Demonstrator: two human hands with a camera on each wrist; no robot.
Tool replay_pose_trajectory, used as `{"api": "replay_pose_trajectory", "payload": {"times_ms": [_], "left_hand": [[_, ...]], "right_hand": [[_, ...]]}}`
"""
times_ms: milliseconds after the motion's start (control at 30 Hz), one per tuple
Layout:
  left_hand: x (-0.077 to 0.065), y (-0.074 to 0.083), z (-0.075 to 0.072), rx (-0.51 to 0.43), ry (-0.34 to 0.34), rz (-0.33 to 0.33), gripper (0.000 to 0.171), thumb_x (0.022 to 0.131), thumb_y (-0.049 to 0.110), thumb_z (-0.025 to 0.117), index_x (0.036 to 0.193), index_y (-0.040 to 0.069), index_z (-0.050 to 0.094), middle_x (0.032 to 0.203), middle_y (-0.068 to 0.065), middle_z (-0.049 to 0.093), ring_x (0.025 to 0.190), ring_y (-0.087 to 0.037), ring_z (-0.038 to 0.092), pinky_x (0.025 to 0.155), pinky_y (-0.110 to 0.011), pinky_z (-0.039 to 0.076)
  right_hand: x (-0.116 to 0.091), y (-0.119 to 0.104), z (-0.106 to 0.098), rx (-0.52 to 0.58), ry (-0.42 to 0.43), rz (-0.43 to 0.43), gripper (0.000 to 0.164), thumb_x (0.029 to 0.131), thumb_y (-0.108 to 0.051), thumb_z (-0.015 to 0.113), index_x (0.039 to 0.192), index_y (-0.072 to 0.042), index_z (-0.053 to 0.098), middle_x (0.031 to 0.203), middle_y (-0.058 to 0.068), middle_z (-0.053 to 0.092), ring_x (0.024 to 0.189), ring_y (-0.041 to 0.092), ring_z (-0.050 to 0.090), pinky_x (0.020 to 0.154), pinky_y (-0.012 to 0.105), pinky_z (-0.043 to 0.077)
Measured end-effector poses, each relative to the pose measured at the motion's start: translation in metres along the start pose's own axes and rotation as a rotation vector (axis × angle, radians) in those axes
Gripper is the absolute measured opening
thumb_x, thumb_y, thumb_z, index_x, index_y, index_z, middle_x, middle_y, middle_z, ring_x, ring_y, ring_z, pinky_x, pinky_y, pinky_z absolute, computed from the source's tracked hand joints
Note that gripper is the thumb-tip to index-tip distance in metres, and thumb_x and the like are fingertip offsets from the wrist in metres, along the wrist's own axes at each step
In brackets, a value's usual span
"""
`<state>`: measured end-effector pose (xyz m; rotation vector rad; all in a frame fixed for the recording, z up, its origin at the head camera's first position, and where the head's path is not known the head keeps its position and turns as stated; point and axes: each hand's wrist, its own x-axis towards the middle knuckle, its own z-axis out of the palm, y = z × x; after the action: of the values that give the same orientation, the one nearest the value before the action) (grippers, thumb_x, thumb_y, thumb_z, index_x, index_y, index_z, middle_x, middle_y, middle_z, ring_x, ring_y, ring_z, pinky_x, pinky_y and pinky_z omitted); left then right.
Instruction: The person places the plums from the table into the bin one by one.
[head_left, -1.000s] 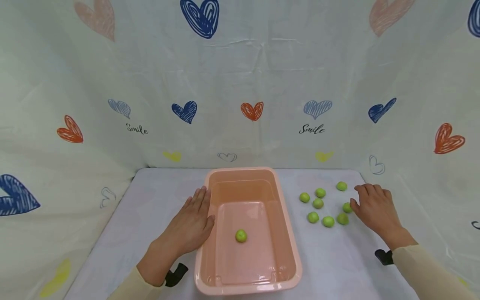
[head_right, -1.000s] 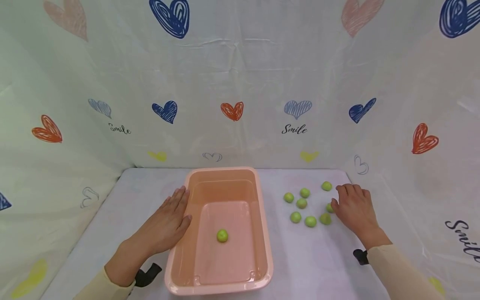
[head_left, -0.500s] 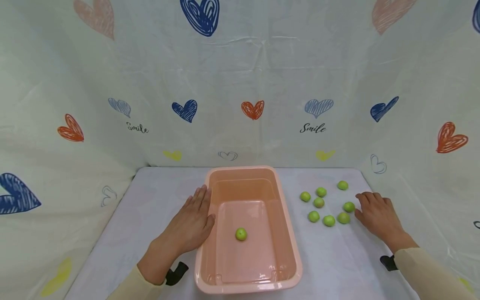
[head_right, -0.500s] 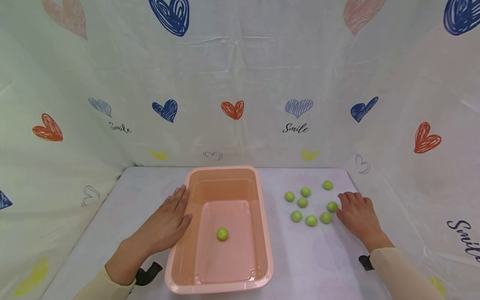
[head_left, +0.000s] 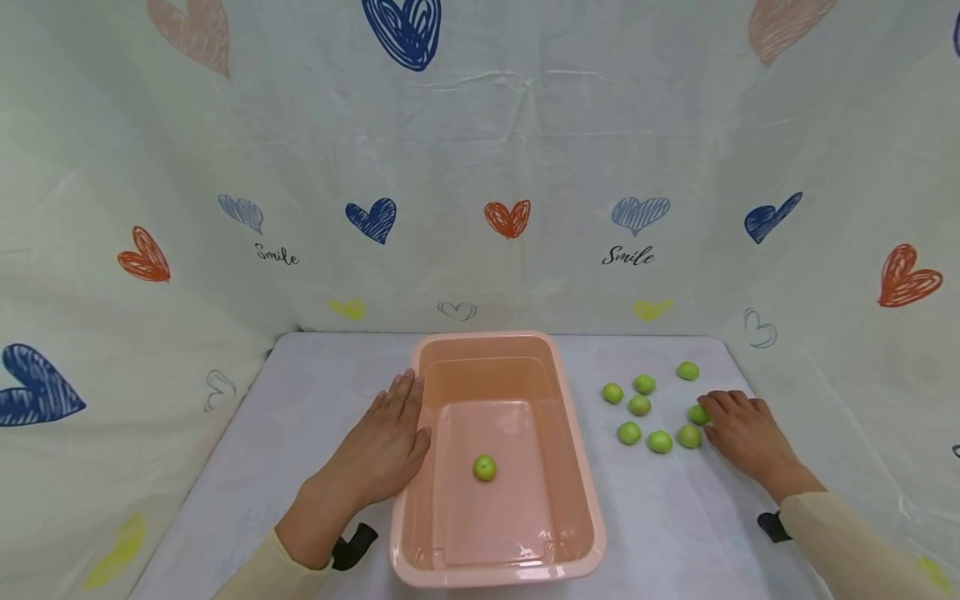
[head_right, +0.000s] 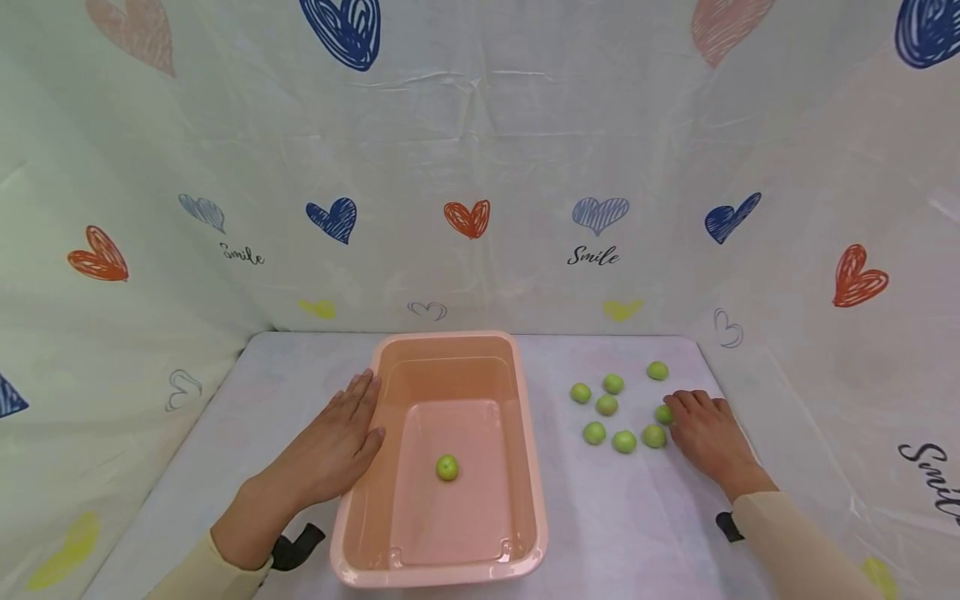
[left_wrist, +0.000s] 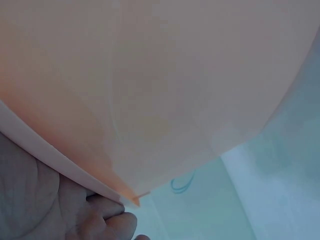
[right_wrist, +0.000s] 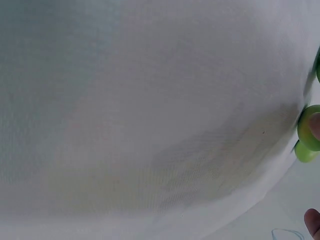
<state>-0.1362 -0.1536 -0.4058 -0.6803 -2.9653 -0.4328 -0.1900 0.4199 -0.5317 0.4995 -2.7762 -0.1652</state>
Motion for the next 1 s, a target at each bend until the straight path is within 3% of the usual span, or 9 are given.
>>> {"api": "replay_pose_trajectory", "payload": {"times_ms": [333, 567, 700, 867, 1000], "left_hand": [[-0.001, 0.002, -0.002, -0.006, -0.006, -0.003, 0.067, 0.108, 0.021, 0.052, 0.159, -0.014, 0.029, 0.168, -0.033, 0.027, 0.157, -0.047, 0.028, 0.125, -0.062, 0.029], [-0.002, 0.003, -0.003, -0.003, -0.011, -0.007, 0.066, 0.107, 0.02, 0.052, 0.159, -0.014, 0.029, 0.168, -0.033, 0.026, 0.157, -0.047, 0.028, 0.126, -0.062, 0.029], [0.0, 0.002, -0.001, 0.004, -0.022, -0.006, 0.067, 0.108, 0.022, 0.051, 0.16, -0.014, 0.028, 0.169, -0.033, 0.025, 0.158, -0.046, 0.026, 0.126, -0.061, 0.028], [0.0, 0.001, -0.001, 0.002, -0.019, -0.004, 0.067, 0.108, 0.021, 0.05, 0.159, -0.015, 0.028, 0.169, -0.033, 0.025, 0.158, -0.047, 0.027, 0.126, -0.062, 0.028], [0.0, 0.001, -0.002, 0.005, -0.016, 0.0, 0.067, 0.107, 0.021, 0.05, 0.159, -0.016, 0.028, 0.168, -0.034, 0.025, 0.157, -0.047, 0.027, 0.126, -0.062, 0.029]], "right_hand": [[0.001, 0.003, 0.005, -0.002, 0.051, -0.04, 0.047, 0.08, -0.011, 0.088, 0.117, 0.002, 0.062, 0.117, 0.02, 0.065, 0.112, 0.043, 0.057, 0.086, 0.061, 0.047], [0.003, 0.009, 0.006, -0.057, 0.051, 0.055, 0.047, 0.08, -0.016, 0.085, 0.108, 0.006, 0.054, 0.103, 0.024, 0.059, 0.102, 0.045, 0.052, 0.088, 0.066, 0.044], [0.005, 0.012, 0.002, -0.058, 0.096, 0.106, 0.046, 0.079, -0.019, 0.08, 0.101, 0.006, 0.049, 0.094, 0.023, 0.053, 0.096, 0.045, 0.049, 0.086, 0.065, 0.042], [0.011, 0.014, -0.001, -0.06, 0.184, 0.095, 0.042, 0.082, -0.026, 0.07, 0.097, 0.006, 0.047, 0.087, 0.021, 0.049, 0.091, 0.045, 0.049, 0.082, 0.062, 0.041], [0.018, 0.012, -0.005, -0.07, 0.206, 0.093, 0.042, 0.082, -0.027, 0.071, 0.096, 0.005, 0.048, 0.086, 0.019, 0.049, 0.09, 0.043, 0.049, 0.081, 0.062, 0.042]]}}
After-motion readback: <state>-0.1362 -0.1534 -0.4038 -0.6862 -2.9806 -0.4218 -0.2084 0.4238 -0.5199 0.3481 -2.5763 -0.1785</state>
